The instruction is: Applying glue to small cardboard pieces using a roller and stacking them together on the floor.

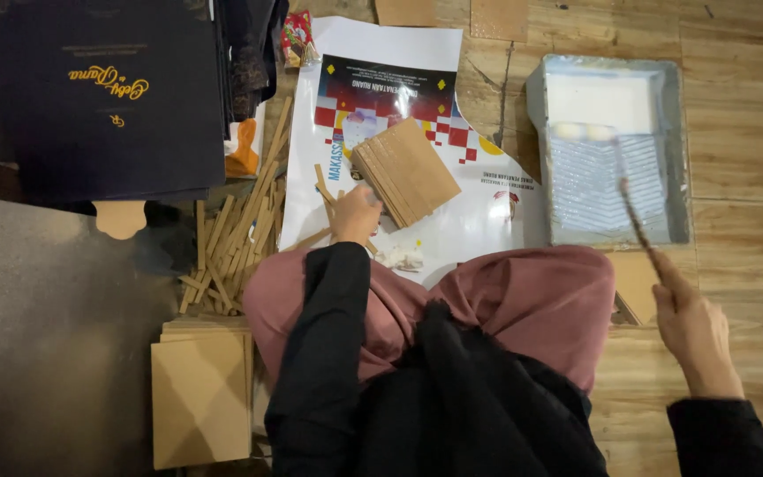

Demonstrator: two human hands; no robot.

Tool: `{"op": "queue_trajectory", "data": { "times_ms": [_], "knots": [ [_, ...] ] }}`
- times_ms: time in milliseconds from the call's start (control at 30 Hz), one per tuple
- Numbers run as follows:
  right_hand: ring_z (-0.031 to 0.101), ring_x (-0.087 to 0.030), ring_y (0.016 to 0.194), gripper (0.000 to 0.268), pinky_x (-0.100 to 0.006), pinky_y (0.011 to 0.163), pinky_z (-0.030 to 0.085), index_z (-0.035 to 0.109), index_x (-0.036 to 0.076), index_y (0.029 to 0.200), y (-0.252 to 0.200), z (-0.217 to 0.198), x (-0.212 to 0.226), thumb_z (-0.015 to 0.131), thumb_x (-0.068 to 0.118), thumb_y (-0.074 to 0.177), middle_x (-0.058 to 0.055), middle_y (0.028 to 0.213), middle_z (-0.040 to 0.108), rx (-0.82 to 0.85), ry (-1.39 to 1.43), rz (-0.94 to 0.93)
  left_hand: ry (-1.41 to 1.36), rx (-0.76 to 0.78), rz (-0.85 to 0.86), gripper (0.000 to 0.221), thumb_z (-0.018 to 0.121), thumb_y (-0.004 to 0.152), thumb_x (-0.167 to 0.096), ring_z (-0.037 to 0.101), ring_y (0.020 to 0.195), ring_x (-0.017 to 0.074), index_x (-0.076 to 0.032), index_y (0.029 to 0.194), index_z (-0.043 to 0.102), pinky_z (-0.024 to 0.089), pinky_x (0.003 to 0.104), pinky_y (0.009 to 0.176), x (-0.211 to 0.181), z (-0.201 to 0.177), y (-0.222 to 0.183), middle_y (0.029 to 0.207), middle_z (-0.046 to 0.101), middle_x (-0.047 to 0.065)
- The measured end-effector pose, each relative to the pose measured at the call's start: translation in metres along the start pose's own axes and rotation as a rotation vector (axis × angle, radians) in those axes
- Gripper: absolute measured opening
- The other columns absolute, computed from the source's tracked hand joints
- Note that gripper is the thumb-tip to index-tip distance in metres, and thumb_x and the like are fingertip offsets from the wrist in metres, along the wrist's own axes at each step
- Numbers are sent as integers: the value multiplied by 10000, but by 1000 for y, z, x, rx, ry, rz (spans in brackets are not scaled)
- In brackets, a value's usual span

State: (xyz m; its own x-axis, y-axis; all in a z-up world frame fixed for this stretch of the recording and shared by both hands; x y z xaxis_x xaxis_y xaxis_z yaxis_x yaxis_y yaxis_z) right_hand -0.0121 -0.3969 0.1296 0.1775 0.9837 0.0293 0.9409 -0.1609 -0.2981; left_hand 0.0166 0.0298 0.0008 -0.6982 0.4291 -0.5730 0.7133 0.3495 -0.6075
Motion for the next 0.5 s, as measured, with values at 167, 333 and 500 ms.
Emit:
{"op": "queue_trajectory", "data": {
  "times_ms": [167, 333, 500],
  "knots": [
    [548, -547, 774, 514, -534, 643, 410, 301, 260, 1463, 62, 66, -63, 365, 292, 954, -343, 904, 620, -101, 16, 48, -297, 165, 25, 526, 412, 884, -213, 517, 678, 202, -138, 1380, 255, 410, 315, 515, -6, 4, -7, 1291, 438, 35],
    [510, -532, 911, 455, -555, 716, 384, 451, 185, 1343, 93, 97, -66, 288, 318, 939, -317, 1020, 587, -59, 145, 59, -362, 208, -49, 558, 395, 892, -217, 526, 924, 221, -151, 1406, 187, 410, 331, 617, -14, 0, -15, 1401, 327, 25],
    [531, -345, 983, 372, -464, 753, 444, 512, 114, 1285, 123, 92, 12, 460, 146, 918, -171, 1136, 554, -261, 64, -119, -356, 180, -60, 482, 386, 813, -203, 512, 1044, 229, -176, 1294, 399, 441, 324, 619, -13, 9, 0, 1366, 397, 28]
  ]
}}
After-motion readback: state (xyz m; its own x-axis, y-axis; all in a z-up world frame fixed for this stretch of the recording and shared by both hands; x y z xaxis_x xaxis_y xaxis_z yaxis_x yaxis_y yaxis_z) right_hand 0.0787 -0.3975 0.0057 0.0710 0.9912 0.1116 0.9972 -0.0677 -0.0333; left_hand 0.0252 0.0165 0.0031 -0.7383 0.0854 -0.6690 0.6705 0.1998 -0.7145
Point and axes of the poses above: each hand's wrist, its own y-axis towards the middle knuckle, its own z-axis out of the palm, x = y × z, the point moved 2 cm from there along y, towards the middle knuckle
